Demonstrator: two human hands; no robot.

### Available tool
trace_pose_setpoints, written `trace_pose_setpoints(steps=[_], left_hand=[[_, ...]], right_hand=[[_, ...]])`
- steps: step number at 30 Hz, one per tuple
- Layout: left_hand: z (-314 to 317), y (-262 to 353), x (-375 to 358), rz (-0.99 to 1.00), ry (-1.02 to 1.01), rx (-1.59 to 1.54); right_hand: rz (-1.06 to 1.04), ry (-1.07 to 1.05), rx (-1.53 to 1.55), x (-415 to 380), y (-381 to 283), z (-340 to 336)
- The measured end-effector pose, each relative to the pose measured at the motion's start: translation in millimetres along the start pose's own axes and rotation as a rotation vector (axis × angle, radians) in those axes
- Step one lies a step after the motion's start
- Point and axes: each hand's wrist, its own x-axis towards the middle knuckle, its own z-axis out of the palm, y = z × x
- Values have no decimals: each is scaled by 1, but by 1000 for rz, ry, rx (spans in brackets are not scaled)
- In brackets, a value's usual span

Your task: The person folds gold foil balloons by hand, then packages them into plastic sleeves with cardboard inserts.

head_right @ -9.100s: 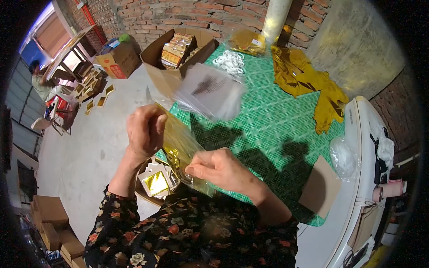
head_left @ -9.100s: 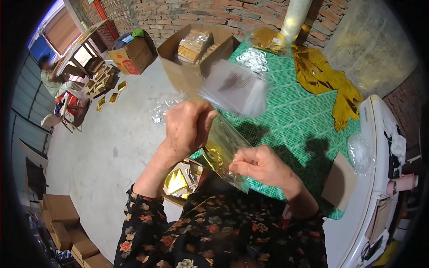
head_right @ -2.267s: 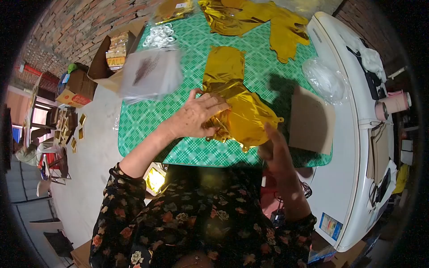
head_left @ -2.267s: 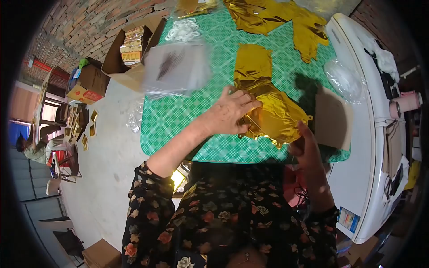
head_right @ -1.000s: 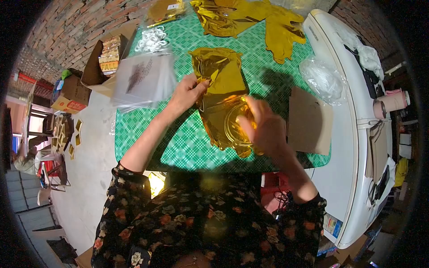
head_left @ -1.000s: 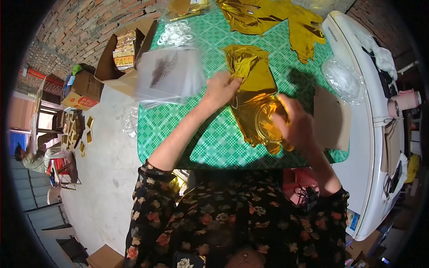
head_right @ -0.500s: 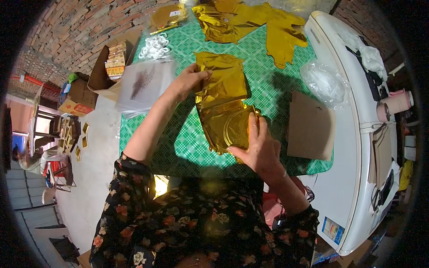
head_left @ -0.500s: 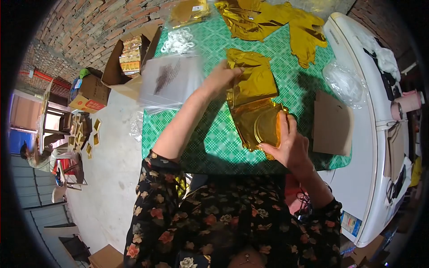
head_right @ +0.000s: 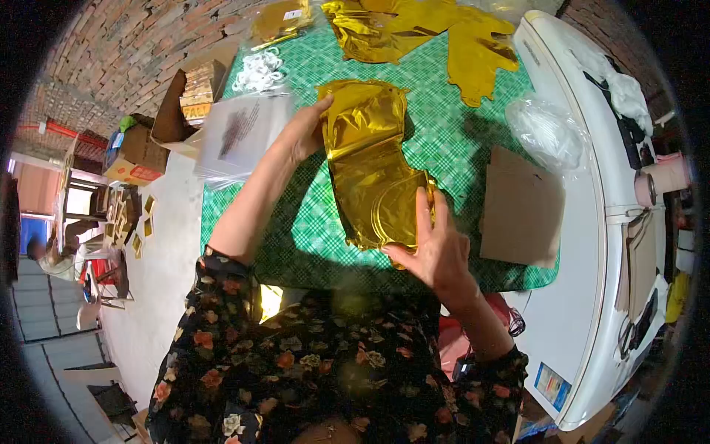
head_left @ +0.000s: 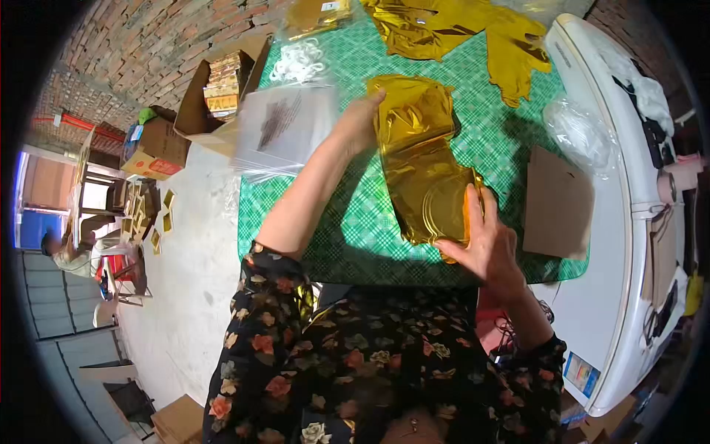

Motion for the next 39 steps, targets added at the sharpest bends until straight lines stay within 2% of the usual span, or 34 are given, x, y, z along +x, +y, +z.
trace_pose_setpoints(steps=[1, 4, 7, 10, 13, 16, 19, 20, 22, 24, 27, 29, 31, 35, 38, 39], left_hand=[[0, 1, -5, -35, -56, -109], [-11, -5, -6, -88, 2, 139], [-13, -12, -5, -33, -61, 220], [2, -8, -6, -9, -4, 307], [-5, -13, 13, 54, 68, 334], [-9, -16, 17, 59, 59, 155], [-9, -11, 10, 15, 30, 228], [-11, -12, 12, 19, 24, 215], [-15, -17, 19, 26, 11, 188], [-12, -13, 14, 3, -15, 150], [-23, -17, 18, -53, -97, 53], [-25, -18, 14, -80, -99, 3], [-16, -15, -6, -88, -36, -17], [-19, -22, -12, -74, -92, -153], [-17, -29, -18, -45, -58, -187], [-17, -29, -23, -41, -74, -206]], right_hand=[[10, -16, 6, 0, 1, 0], [-20, 26, 10, -2, 2, 1], [-71, 56, -4, -1, 6, 4], [-51, 1, -14, -1, 4, -1], [-53, 10, 41, -2, 5, -4], [50, 12, 102, 2, 8, -13], [-49, 219, 102, 25, 12, -23], [4, 214, 164, 38, 10, -27], [-41, 268, 312, 73, 24, -15], [156, 146, 386, 117, 43, 6], [133, -41, 907, 181, 81, 46], [266, -52, 958, 175, 35, 11], [274, 3, 940, 179, 30, 14], [386, -274, 804, 185, 18, -7], [343, -311, 907, 192, 26, 11], [269, -261, 905, 193, 25, 16]])
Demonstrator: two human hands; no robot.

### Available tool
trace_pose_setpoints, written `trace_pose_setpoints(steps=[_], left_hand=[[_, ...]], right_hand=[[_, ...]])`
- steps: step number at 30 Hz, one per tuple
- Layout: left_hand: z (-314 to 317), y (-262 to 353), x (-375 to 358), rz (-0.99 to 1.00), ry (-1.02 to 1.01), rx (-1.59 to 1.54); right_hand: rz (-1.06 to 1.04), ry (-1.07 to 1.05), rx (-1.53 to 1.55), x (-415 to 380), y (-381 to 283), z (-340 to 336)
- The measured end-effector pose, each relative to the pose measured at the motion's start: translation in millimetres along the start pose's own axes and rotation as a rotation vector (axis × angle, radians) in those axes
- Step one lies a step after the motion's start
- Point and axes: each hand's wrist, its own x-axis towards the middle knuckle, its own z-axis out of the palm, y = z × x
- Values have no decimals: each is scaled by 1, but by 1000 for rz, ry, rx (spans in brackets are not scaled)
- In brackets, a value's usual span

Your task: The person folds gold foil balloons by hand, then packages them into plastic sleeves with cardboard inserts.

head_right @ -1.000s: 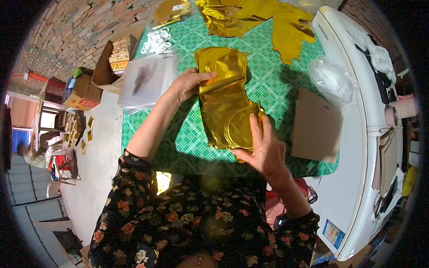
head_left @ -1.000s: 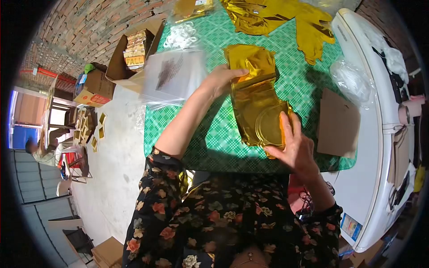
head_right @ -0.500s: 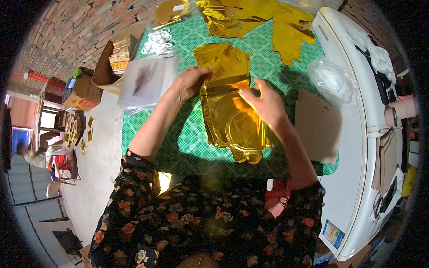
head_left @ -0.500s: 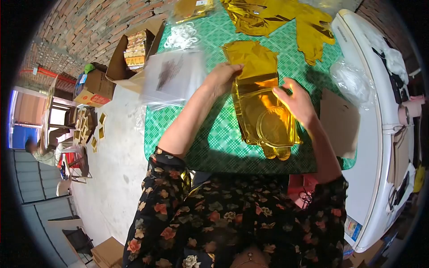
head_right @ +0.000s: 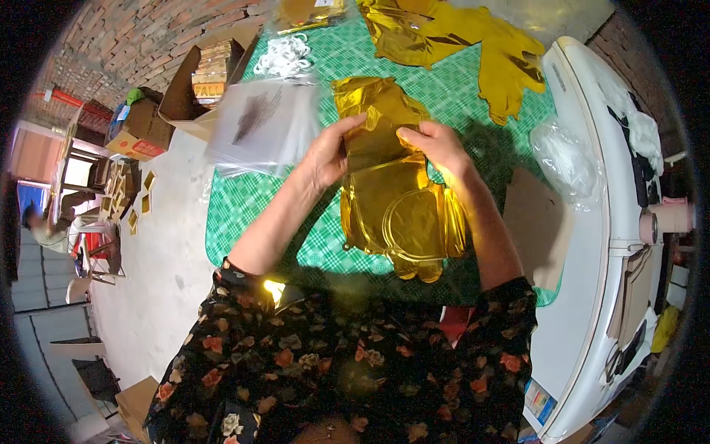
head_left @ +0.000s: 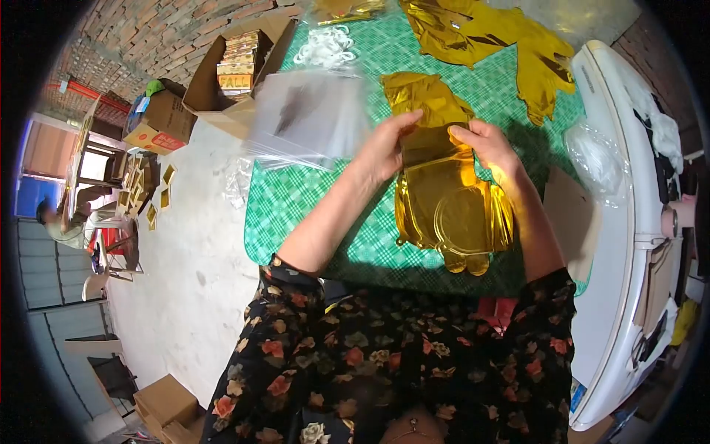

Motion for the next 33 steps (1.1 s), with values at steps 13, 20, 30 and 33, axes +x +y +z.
trace_pose_setpoints(steps=[13, 20, 30, 33], left_hand=[[-6, 15, -19, 10, -89, 190], [38, 21, -47, 39, -42, 222], [96, 98, -91, 255, -359, 324], [114, 128, -119, 392, -374, 418]], right_hand=[[-332, 29, 31, -27, 25, 21], [-174, -288, -177, -54, 4, -1], [-350, -440, -193, -78, -54, -13], [-456, -308, -542, -86, -85, -17]])
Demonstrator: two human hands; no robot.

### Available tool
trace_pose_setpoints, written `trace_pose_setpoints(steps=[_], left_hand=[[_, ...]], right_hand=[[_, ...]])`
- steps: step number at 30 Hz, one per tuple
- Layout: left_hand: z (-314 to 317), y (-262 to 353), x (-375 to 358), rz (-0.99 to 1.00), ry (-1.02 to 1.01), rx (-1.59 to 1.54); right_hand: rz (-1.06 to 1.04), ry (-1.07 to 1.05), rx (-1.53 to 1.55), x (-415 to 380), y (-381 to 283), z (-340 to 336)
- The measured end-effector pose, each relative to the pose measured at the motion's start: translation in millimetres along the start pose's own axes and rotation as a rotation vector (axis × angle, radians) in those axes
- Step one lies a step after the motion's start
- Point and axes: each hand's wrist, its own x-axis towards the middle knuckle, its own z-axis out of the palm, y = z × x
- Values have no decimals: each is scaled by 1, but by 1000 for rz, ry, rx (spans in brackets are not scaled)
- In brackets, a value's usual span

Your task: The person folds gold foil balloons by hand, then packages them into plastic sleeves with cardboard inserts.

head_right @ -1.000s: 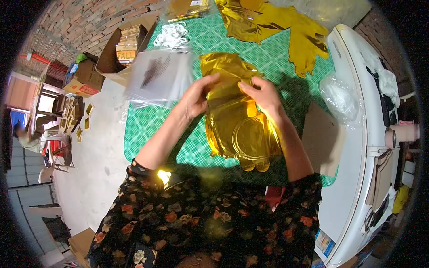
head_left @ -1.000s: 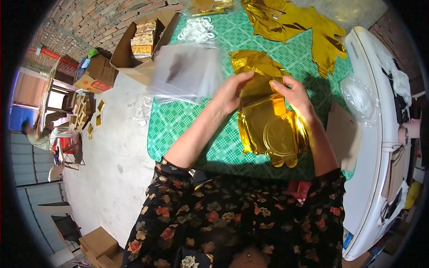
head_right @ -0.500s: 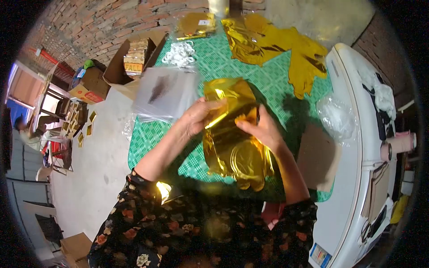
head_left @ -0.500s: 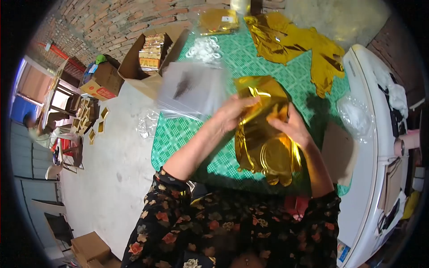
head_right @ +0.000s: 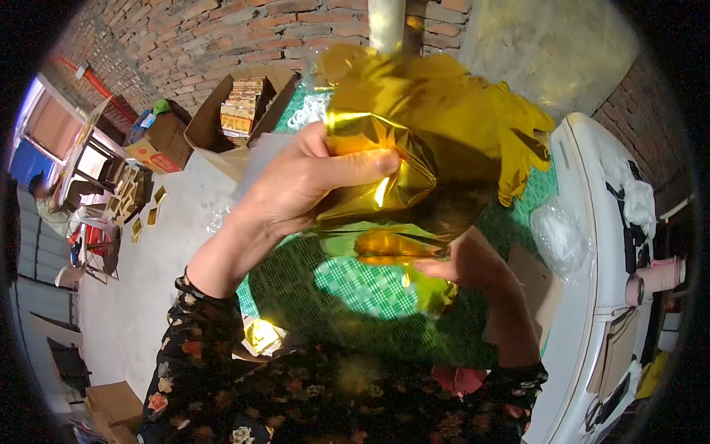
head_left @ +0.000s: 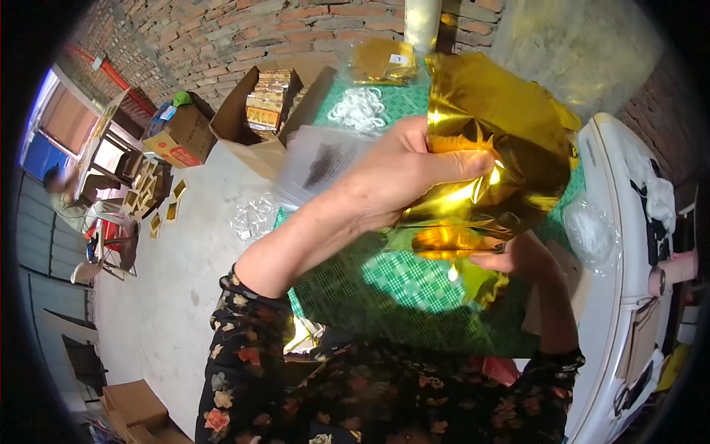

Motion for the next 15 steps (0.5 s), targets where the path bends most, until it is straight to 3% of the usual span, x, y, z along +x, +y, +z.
trace_pose_setpoints(steps=[3, 5, 7, 8, 11, 13, 15], left_hand=[[-3, 32, -4, 71, -17, 44], [-17, 48, 8, 102, 21, 111], [-46, 62, 32, 96, 144, 221], [-67, 68, 46, 108, 174, 299], [-129, 81, 86, 155, 299, 402], [-165, 93, 114, 334, 295, 495], [-183, 118, 130, 510, 263, 598]], right_hand=[[-246, 158, -188, 16, -5, -12], [-43, 37, -189, 41, -14, -30], [-61, -54, -284, 72, 9, -53], [-185, 61, -316, 97, 45, -51], [-266, 212, -510, 179, 49, -77], [-108, 297, -591, 240, 50, -103], [-298, 547, -640, 294, 42, -136]])
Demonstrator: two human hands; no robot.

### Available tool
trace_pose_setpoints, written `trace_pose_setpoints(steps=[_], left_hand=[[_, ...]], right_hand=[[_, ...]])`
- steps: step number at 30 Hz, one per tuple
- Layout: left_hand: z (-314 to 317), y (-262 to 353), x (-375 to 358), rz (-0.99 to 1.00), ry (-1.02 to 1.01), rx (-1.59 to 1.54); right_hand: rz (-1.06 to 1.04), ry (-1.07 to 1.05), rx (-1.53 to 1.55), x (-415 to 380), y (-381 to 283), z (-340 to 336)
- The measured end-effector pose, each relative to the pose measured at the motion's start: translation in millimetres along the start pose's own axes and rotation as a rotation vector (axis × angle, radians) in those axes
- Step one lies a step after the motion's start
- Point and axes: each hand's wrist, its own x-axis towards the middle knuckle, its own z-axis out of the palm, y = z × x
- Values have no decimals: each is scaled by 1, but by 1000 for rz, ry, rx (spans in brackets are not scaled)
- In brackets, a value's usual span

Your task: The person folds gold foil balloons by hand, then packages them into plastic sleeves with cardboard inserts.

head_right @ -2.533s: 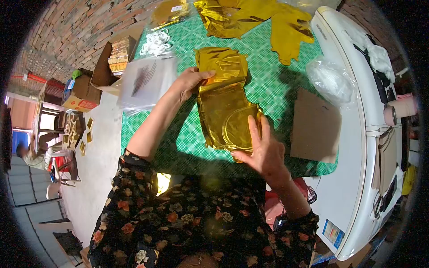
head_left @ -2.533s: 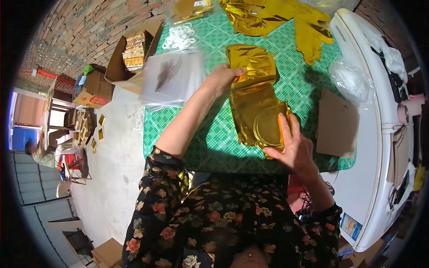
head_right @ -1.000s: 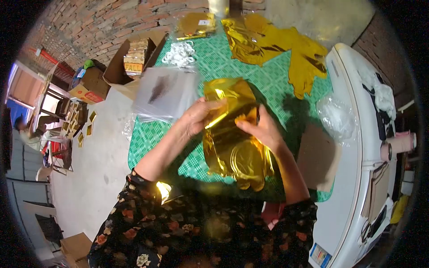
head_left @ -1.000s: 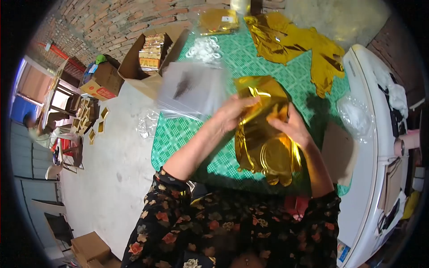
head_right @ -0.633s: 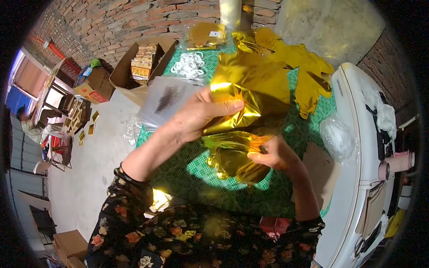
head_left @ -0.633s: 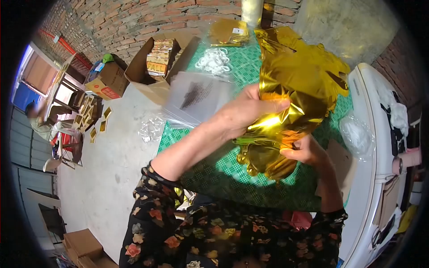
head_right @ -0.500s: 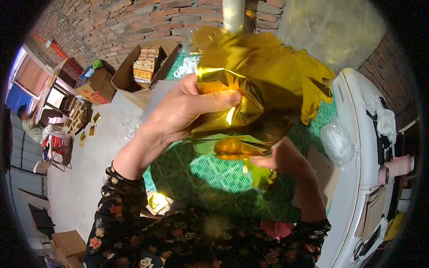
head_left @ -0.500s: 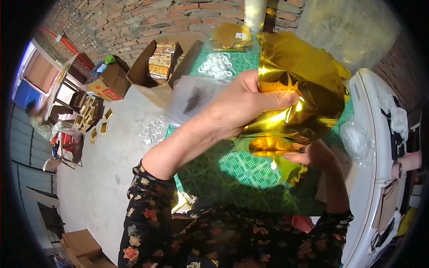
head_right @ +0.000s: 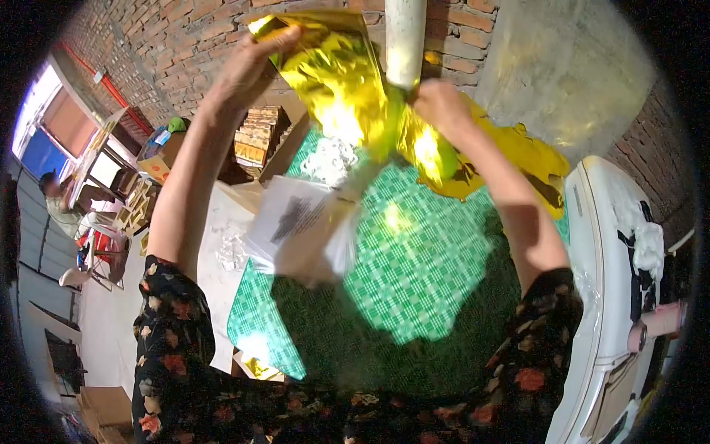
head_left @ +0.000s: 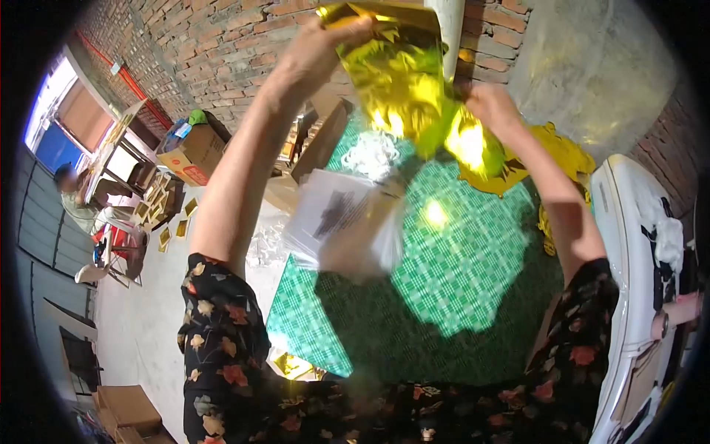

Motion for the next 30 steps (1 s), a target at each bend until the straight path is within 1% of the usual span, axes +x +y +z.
trace_pose_setpoints(steps=[1, 2, 3, 4, 5, 7, 8, 9, 10, 12, 13, 14, 15, 17, 18, 20, 21, 22, 24, 25, 26, 28, 29, 30], left_hand=[[-15, 0, 13, 100, -25, 26], [-28, -1, 26, 200, -50, 52], [-14, 10, 28, 190, 75, 46], [-9, 6, 26, 265, 124, 198], [-5, 1, 24, 339, 174, 349], [10, -21, 17, 366, 233, 542], [17, -64, 13, 349, 238, 399], [31, -99, 8, 326, 248, 447], [37, -144, -1, 175, 196, 501], [48, -236, -25, 233, 207, 567], [47, -271, -32, 71, 224, 347], [48, -292, -36, -93, 236, 125], [49, -286, -35, -51, 287, 180], [41, -266, -22, -55, 251, 204], [33, -263, -11, -50, 238, 220], [22, -274, 13, 55, 223, 27], [22, -258, 20, 22, 225, -107], [17, -251, 32, 27, 232, 34], [14, -232, 45, -51, 244, -291], [12, -224, 48, 62, 164, -165], [12, -197, 49, -34, 179, -354], [-5, -183, 63, 39, 112, -192], [-16, -173, 67, 61, 18, -368], [-24, -164, 69, 197, -73, -338]], right_hand=[[-27, 144, -53, 28, 5, 1], [-12, 285, -158, 56, 2, -5], [-48, 318, -178, 85, 18, -7], [-84, 350, -199, 111, 33, -7], [-75, 367, -232, 131, 45, 1], [-47, 403, -295, 157, 60, 21], [96, 243, -314, 154, 58, 23], [85, 211, -308, 142, 60, 33], [75, 179, -306, 127, 66, 51], [-46, 165, -310, 95, 97, 101], [18, 0, -332, 84, 100, 119], [85, -168, -352, 72, 100, 130], [131, -235, -227, 59, 98, 133], [218, -371, 33, 35, 83, 139], [279, -399, 227, 25, 70, 144], [395, -431, 606, 19, 49, 151], [318, -639, 437, 30, 54, 162], [252, -556, 477, 31, 44, 161], [121, -387, 555, 33, 15, 170], [143, -421, 470, 42, 2, 165], [164, -455, 386, 54, -13, 153], [164, -455, 297, 76, -16, 157], [143, -422, 292, 91, -11, 170], [122, -390, 289, 100, -9, 180]])
